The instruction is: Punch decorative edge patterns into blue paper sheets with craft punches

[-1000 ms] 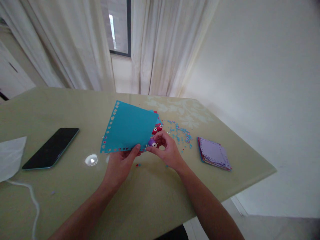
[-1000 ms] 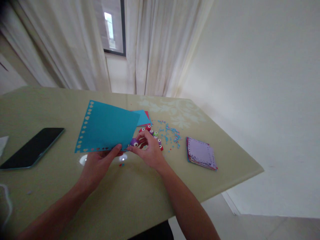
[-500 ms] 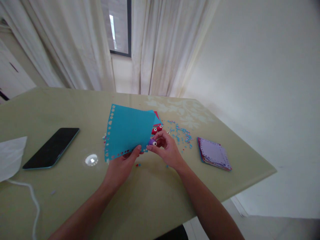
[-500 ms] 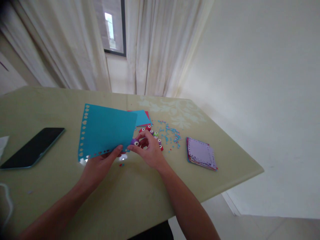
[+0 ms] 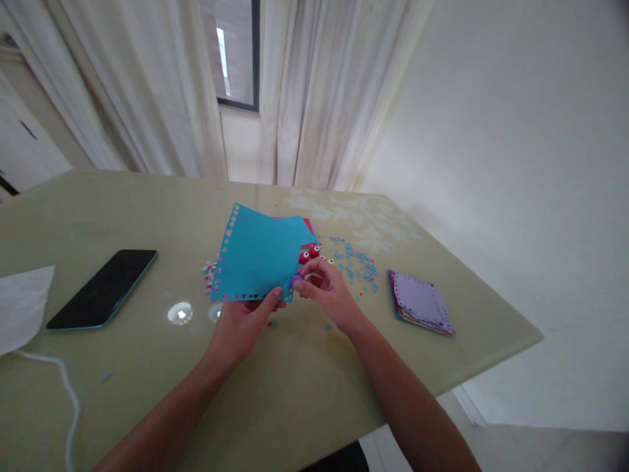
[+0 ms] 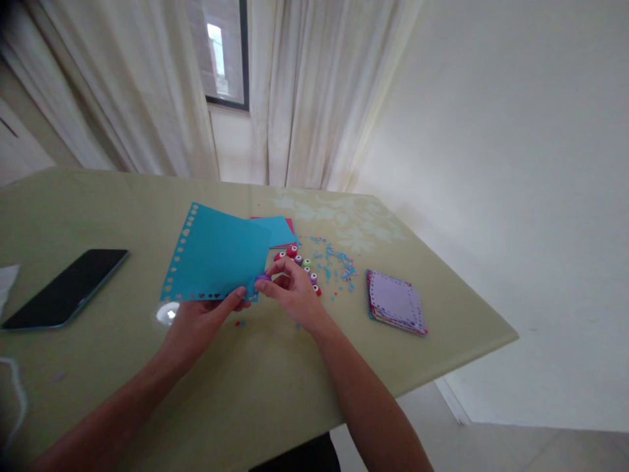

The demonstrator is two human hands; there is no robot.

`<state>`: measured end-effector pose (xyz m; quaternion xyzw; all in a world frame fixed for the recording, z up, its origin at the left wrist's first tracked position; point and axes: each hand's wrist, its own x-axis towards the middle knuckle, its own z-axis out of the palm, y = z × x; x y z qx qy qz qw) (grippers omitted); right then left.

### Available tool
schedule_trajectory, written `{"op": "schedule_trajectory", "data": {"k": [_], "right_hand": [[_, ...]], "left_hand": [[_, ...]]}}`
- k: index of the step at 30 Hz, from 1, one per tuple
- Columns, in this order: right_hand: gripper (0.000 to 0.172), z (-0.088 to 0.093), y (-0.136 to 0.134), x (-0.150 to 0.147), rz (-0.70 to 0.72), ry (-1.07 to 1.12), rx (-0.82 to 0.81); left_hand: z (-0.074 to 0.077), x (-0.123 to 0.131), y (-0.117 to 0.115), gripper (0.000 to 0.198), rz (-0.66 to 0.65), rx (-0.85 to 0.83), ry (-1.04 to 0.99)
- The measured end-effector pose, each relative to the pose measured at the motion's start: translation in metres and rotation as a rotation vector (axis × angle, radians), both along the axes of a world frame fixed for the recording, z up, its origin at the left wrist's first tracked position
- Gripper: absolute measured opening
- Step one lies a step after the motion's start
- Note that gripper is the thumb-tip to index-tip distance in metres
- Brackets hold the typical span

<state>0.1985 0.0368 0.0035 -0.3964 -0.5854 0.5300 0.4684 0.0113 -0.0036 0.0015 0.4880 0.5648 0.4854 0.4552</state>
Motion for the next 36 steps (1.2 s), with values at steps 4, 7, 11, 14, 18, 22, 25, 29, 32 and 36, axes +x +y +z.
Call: {"op": "schedule_trajectory", "data": {"k": [4,7,11,14,18,22,25,29,32,36], "right_hand": [[0.042,-0.001,0.003,-0.001,0.006,0.114,-0.11],[0.041,-0.004,0.004,-0.001,-0.011,0.172,-0.195],[0.042,-0.007,0.004,0.001,0.039,0.171,-0.238],[0.043,-0.009,0.004,0.002,0.057,0.147,-0.245],[0.041,-0.01,0.004,0.0,0.083,0.185,-0.271],[0.042,-0.012,0.004,0.0,0.089,0.153,-0.298],[0.04,-0.013,0.004,0.0,0.123,0.125,-0.306],[0.041,-0.012,0.003,-0.001,0.173,0.108,-0.292],[0.042,-0.012,0.003,-0.001,0.177,0.093,-0.263],[0.045,-0.007,0.0,-0.004,0.176,0.094,-0.246]], "left_hand": [[-0.003,0.0,0.001,0.041,-0.005,0.002,-0.005],[-0.005,0.0,0.001,0.039,-0.013,0.002,0.004],[-0.005,0.001,0.001,0.039,-0.025,0.009,-0.01],[-0.003,0.001,0.0,0.041,-0.032,0.0,-0.016],[-0.002,0.001,0.0,0.044,-0.027,-0.038,0.012],[-0.002,0.001,0.0,0.044,-0.048,-0.061,0.026],[-0.002,0.001,0.0,0.044,-0.053,-0.055,0.037],[0.001,0.001,-0.001,0.044,-0.062,-0.063,0.037],[0.001,0.001,-0.001,0.044,-0.056,-0.087,0.049],[-0.005,-0.001,0.0,0.044,-0.067,-0.077,0.07]]}}
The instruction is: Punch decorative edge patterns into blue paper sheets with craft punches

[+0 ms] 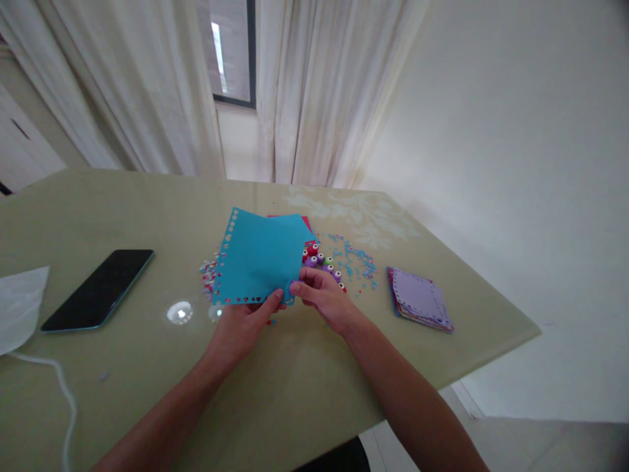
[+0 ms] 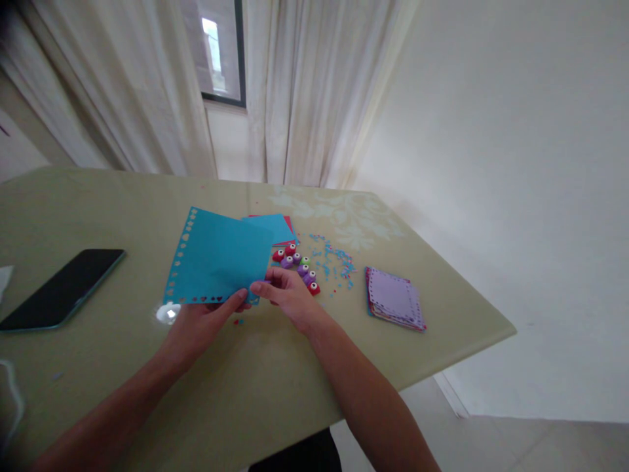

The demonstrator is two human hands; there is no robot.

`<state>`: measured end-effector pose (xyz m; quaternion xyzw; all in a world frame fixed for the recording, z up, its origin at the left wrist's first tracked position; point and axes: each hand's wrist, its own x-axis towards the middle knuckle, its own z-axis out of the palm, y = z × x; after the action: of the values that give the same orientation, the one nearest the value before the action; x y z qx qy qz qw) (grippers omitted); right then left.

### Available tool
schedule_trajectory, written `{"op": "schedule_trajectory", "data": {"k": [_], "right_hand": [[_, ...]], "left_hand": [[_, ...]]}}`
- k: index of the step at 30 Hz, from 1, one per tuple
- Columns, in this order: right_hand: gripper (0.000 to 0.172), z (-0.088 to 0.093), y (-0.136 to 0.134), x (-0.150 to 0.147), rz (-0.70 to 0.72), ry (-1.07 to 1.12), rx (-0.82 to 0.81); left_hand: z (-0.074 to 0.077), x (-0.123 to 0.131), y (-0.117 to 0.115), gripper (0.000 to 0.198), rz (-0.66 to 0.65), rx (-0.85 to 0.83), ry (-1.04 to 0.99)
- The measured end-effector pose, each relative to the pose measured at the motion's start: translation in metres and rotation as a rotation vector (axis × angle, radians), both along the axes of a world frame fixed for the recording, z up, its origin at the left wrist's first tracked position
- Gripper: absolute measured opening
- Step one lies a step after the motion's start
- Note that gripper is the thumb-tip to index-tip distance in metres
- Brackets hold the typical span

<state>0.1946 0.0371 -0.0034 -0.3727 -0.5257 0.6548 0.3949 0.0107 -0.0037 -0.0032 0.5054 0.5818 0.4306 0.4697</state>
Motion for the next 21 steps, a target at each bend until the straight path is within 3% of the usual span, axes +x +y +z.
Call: {"op": "schedule_trajectory", "data": {"k": [3,8,12,14,16,21], "right_hand": [[0.048,0.002,-0.001,-0.004,-0.017,0.029,0.009],[0.045,0.0,0.002,0.0,-0.101,0.0,0.045],[0.028,0.006,0.005,0.016,-0.211,-0.407,0.403],[0.021,0.008,0.004,0.023,-0.163,-0.678,0.602],[0.03,0.006,0.002,0.024,-0.072,-0.836,0.72],[0.035,-0.006,-0.001,0.018,0.056,-0.836,0.736]], "left_hand": [[-0.001,0.0,0.0,0.044,-0.007,0.013,-0.008],[0.008,-0.002,0.0,0.039,0.088,-0.001,0.042],[0.01,-0.004,-0.001,0.041,0.119,0.003,0.056],[0.01,-0.004,-0.002,0.041,0.121,0.009,0.049],[0.011,-0.003,-0.003,0.039,0.124,0.009,0.052],[0.012,-0.006,0.0,0.032,0.125,-0.018,0.118]]}}
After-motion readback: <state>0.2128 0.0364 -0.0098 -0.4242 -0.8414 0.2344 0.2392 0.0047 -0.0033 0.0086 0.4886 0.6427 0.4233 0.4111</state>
